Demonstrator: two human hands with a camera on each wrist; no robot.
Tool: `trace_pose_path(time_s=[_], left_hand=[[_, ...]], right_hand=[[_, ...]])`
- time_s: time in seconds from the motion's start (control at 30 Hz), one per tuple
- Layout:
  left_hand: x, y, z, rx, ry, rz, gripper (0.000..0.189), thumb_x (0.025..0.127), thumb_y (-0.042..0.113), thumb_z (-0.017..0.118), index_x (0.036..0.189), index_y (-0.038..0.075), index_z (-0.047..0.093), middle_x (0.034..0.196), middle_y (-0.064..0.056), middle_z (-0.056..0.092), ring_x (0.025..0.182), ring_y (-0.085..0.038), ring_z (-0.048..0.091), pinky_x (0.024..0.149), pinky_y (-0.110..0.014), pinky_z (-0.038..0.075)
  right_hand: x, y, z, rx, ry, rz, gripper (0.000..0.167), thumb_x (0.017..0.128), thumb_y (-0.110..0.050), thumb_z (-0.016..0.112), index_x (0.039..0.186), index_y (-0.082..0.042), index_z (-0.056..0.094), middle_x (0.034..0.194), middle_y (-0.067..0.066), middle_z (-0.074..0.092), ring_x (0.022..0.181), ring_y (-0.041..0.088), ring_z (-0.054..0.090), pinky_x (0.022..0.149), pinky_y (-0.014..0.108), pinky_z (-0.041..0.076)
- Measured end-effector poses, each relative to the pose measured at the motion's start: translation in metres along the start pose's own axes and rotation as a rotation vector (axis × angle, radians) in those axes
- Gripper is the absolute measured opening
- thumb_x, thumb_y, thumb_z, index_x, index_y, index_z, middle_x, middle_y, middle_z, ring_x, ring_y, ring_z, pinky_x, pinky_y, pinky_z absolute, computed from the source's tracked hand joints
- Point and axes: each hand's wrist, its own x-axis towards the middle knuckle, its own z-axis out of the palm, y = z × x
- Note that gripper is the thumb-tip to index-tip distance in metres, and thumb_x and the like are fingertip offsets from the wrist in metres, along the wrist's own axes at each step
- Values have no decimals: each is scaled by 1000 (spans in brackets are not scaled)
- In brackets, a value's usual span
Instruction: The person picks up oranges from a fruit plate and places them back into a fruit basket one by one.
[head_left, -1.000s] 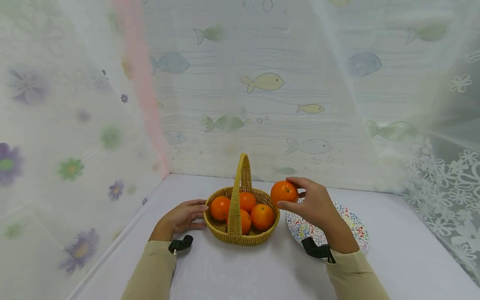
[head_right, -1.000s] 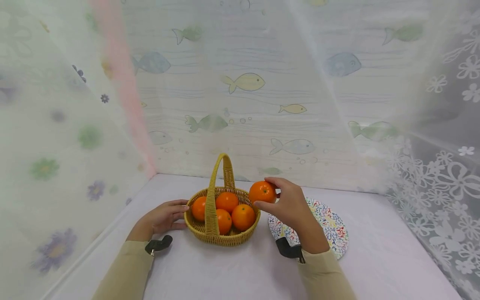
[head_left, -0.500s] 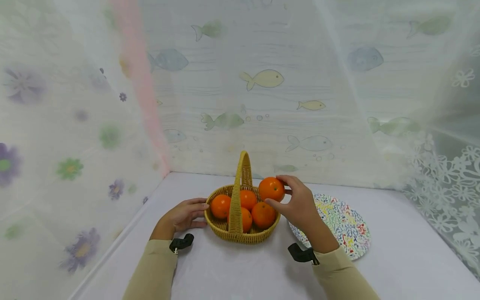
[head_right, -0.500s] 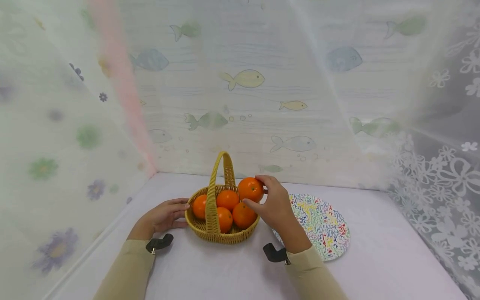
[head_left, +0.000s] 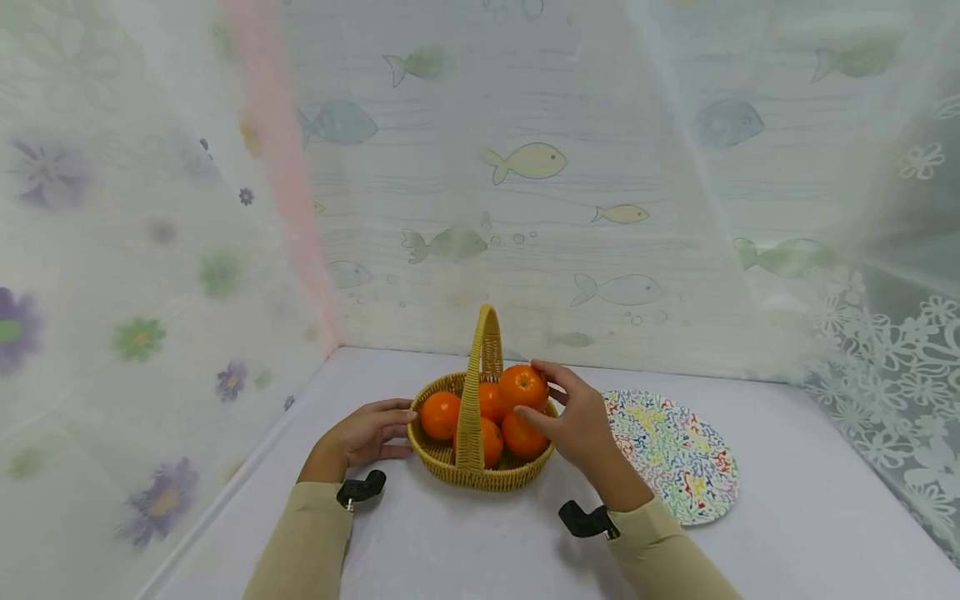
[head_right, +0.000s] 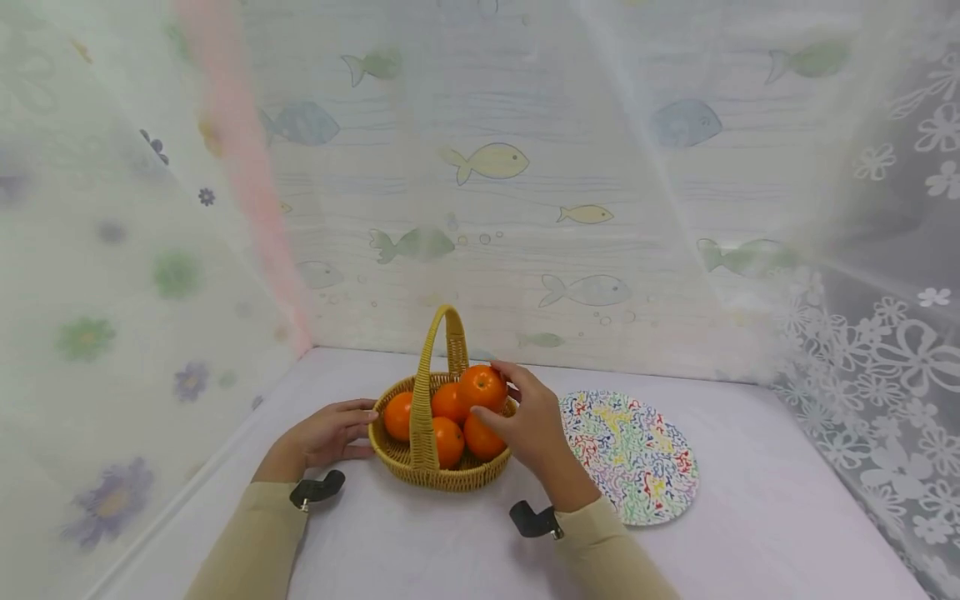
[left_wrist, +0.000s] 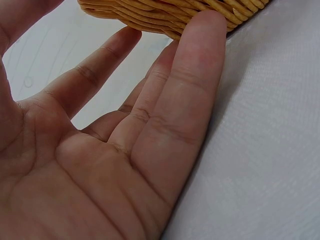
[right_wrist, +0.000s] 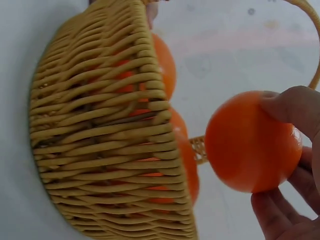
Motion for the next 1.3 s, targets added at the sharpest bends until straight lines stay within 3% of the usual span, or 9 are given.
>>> trace_pose_path(time_s=[0.23,0.53,0.9,1.3], left_hand=[[0,-1,0,-6,-4,2,70,98,31,72,156,7,41,138,-8,64,116,-21,68,96,-46,60],[0,0,0,-9,-7,-1,65,99,30,71,154,8,44,139,-8,64,116,-21,68,96,-46,60],[0,0,1,-12,-17,0,67,99,30,70,155,7,42,138,-7,65,116,-20,68,97,-46,60],[-1,0,1,-3,-1,4,69,99,30,71,156,6,40,139,-8,64,116,-20,68,96,-45,60]], right_hand=[[-2,11,11,56,-41,-42,62,87,-23,85,143,-16,60,143,0,62,133,22,61,101,33,55],[-6,14,19,82,-45,18,58,88,-28,84,141,-18,62,140,-5,64,131,17,62,102,29,54],[-6,11,23,17,-76,42,58,91,-28,81,145,-21,60,143,-7,62,131,20,63,99,37,56],[-6,6,26,24,-94,73,58,93,-26,79,147,-17,58,145,-3,61,134,24,61,100,39,56]])
